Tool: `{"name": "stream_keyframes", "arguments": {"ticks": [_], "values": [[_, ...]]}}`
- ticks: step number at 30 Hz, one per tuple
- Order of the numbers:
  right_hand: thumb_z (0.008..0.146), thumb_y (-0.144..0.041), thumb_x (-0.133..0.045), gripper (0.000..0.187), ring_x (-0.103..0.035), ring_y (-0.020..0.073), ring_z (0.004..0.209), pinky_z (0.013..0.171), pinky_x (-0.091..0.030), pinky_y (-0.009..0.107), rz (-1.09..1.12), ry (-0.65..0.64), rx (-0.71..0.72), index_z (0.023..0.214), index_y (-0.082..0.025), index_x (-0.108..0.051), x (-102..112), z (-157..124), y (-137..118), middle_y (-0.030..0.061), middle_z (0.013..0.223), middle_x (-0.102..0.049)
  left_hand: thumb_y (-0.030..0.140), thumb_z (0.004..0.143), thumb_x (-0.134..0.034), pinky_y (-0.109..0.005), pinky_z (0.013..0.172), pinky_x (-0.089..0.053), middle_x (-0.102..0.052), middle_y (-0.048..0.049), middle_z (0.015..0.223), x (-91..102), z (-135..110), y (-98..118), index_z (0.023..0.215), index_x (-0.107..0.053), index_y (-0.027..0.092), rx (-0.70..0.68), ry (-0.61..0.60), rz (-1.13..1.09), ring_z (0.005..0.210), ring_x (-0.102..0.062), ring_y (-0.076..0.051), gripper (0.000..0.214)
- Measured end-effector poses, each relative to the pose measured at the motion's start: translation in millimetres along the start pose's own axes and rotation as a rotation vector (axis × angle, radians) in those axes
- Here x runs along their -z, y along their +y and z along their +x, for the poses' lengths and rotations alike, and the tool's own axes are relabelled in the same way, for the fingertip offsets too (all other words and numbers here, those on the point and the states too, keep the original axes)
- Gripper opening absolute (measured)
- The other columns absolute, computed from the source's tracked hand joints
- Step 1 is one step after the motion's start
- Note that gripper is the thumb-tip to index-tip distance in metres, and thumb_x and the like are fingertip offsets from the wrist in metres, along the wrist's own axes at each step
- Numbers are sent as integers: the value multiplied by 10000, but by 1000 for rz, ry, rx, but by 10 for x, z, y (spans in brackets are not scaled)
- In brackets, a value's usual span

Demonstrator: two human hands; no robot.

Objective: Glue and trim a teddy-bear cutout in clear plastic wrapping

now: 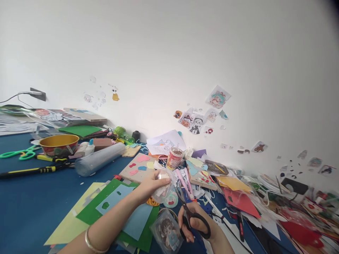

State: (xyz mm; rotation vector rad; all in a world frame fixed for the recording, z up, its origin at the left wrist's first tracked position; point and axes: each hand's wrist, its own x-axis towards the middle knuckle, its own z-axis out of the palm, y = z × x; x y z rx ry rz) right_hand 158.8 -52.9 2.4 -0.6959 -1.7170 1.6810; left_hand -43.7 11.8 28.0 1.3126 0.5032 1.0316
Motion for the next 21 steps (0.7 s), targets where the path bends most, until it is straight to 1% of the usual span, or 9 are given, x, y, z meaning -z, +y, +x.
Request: {"name": "stream_keyframes", "arguments": {"ticks": [5,10,15,18,21], "values": [[623,-635,-640,538,-426,72,367,457,-418,214,27,-42,-16,745,-113,-607,-3,-15,-27,-31,455,-506,437,659,-694,-225,526,-399,-595,1,598,42,-17,10,792,-617,146,6,-19,136,528,-525,-135,328],[625,-634,-641,548,-437,71,369,470,-425,215,40,-80,-52,765,-106,-608,83,-48,23,-29,464,-522,425,682,-678,-216,506,-383,-577,7,586,77,-17,20,739,-599,150,-14,-73,225,516,-515,-130,291],[635,-650,-619,583,-440,71,363,455,-406,207,28,-133,-100,762,-81,-636,142,-86,17,-22,457,-520,440,664,-686,-205,473,-362,-530,21,572,61,-33,59,702,-580,153,17,-122,249,489,-477,-114,308],[632,-647,-624,579,-437,70,360,454,-412,208,23,-123,-100,762,-83,-638,139,-88,2,-27,451,-515,443,657,-689,-204,473,-355,-527,24,569,53,-38,56,690,-573,155,9,-106,253,492,-476,-115,312],[602,-634,-660,571,-429,62,344,437,-414,199,35,-104,-69,747,-82,-631,129,-59,25,-31,442,-515,458,649,-689,-211,489,-367,-556,15,579,48,-30,42,697,-573,153,22,-78,216,507,-495,-124,330]]}}
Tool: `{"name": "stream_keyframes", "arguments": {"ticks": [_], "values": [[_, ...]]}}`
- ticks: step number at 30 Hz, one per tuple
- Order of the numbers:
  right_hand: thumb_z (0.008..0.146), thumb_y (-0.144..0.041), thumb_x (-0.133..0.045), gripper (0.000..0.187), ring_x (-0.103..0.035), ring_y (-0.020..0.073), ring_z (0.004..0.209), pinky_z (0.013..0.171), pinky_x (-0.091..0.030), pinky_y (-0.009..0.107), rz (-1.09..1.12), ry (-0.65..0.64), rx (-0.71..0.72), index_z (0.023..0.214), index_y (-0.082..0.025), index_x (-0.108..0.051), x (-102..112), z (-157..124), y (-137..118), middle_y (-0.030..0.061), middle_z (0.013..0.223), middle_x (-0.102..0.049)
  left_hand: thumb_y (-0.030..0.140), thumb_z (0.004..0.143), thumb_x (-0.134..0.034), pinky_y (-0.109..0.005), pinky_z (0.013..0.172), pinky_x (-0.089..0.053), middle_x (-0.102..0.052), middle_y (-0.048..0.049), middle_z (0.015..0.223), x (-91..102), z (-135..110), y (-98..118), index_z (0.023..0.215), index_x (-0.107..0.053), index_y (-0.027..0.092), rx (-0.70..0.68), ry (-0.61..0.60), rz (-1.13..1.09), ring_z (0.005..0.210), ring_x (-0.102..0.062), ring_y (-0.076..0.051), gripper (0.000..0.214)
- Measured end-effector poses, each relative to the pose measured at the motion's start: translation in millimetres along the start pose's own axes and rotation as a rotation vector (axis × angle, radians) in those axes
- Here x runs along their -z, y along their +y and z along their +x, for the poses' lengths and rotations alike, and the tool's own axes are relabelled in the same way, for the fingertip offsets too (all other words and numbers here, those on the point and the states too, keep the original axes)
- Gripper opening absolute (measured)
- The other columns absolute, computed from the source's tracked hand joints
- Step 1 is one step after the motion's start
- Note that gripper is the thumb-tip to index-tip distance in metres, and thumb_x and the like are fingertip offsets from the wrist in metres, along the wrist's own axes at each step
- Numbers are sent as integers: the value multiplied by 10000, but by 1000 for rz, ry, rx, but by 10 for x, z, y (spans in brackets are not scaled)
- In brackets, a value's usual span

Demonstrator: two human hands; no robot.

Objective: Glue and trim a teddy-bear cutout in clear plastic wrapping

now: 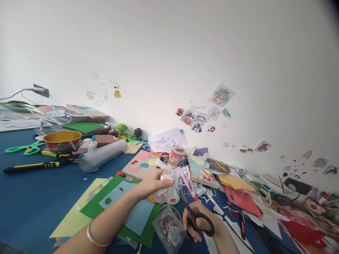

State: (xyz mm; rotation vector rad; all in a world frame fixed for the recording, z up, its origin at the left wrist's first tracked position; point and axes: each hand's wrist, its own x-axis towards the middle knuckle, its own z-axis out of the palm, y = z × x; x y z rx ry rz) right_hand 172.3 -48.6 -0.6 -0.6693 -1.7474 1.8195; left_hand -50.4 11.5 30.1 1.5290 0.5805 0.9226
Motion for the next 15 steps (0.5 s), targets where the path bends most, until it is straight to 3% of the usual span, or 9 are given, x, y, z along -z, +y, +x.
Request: {"name": "stream_keyframes", "arguments": {"ticks": [9,15], "values": [[634,-622,-648,563,-406,55,284,375,-428,186,108,-24,127,715,-65,-628,-75,123,97,-31,386,-500,443,551,-759,-201,509,-369,-574,17,618,-32,0,50,738,-585,133,24,58,-202,529,-489,-105,402],[631,-670,-608,597,-375,55,272,364,-411,195,115,-51,115,694,-76,-620,-87,91,90,-34,375,-478,465,575,-736,-215,493,-384,-583,5,592,-42,-28,95,715,-583,136,6,46,-131,512,-508,-120,389]]}}
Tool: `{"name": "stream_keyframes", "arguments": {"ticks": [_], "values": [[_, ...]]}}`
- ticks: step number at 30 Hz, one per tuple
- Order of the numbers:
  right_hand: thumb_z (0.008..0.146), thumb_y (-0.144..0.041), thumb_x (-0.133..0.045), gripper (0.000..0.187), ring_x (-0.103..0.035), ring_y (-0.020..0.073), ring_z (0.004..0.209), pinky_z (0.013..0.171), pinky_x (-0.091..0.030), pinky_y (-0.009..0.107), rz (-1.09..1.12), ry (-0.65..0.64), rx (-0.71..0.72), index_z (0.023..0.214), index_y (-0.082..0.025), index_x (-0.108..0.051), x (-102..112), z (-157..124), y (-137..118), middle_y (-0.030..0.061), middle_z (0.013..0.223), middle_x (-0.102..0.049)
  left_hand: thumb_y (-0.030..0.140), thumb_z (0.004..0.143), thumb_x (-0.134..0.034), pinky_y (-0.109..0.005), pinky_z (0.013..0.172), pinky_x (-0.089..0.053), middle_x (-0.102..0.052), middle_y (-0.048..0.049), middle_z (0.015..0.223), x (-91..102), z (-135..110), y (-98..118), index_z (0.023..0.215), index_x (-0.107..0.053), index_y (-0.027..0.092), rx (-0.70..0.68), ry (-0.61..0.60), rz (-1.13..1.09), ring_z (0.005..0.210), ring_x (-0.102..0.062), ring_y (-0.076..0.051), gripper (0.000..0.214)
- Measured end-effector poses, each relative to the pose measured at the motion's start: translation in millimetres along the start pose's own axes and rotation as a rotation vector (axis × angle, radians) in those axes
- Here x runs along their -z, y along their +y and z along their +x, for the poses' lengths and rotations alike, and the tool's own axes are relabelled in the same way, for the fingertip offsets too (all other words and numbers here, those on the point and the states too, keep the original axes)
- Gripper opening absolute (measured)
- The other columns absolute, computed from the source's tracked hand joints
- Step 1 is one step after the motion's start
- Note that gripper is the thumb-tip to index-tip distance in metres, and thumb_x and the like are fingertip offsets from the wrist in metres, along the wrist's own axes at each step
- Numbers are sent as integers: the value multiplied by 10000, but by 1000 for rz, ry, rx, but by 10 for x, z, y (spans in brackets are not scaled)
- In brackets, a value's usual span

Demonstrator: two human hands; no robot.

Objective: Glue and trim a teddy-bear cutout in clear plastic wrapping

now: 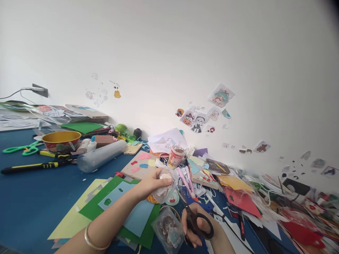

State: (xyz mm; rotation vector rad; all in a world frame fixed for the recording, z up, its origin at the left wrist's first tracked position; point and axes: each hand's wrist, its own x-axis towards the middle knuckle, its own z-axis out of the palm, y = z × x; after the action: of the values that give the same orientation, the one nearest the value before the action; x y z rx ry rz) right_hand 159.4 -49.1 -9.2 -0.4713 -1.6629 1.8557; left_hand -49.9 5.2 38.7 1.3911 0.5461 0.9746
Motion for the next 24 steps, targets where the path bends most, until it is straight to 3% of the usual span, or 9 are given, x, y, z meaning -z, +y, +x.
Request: {"name": "stream_keyframes", "arguments": {"ticks": [4,7,9,11,17,24], "values": [[619,-636,-634,547,-402,69,324,373,-353,191,-269,157,-26,737,-102,-605,9,3,-82,-36,420,-477,474,598,-718,-218,482,-391,-581,9,572,-2,6,30,709,-576,143,-4,30,18,486,-506,-117,377],[673,-427,-660,314,-455,96,429,434,-327,198,-830,448,-1,748,-125,-615,5,27,-135,-17,504,-513,449,620,-713,-216,500,-401,-597,9,604,9,33,35,748,-588,145,27,71,5,502,-512,-114,352],[700,-301,-619,170,-508,138,522,511,-348,232,-1266,643,114,749,-138,-632,16,45,-127,18,572,-569,423,624,-718,-214,513,-402,-609,6,627,19,55,26,767,-598,142,66,120,-12,525,-526,-119,337],[725,-251,-577,129,-529,167,574,547,-339,250,-1592,757,269,774,-154,-646,48,53,-90,39,609,-605,399,621,-724,-208,517,-396,-621,2,643,25,71,16,772,-608,137,100,164,-32,549,-542,-126,325],[815,-208,-487,177,-471,177,556,563,-293,275,-2047,887,495,812,-155,-656,182,7,-51,30,556,-588,340,608,-732,-209,531,-422,-657,-34,674,29,65,83,781,-631,119,139,194,-163,581,-578,-142,299],[784,-83,-416,270,-429,189,567,566,-269,298,-2202,876,530,853,-137,-671,190,23,-92,34,535,-534,306,613,-728,-195,519,-427,-674,-33,684,34,57,95,767,-641,119,187,206,-124,580,-588,-132,258]]}}
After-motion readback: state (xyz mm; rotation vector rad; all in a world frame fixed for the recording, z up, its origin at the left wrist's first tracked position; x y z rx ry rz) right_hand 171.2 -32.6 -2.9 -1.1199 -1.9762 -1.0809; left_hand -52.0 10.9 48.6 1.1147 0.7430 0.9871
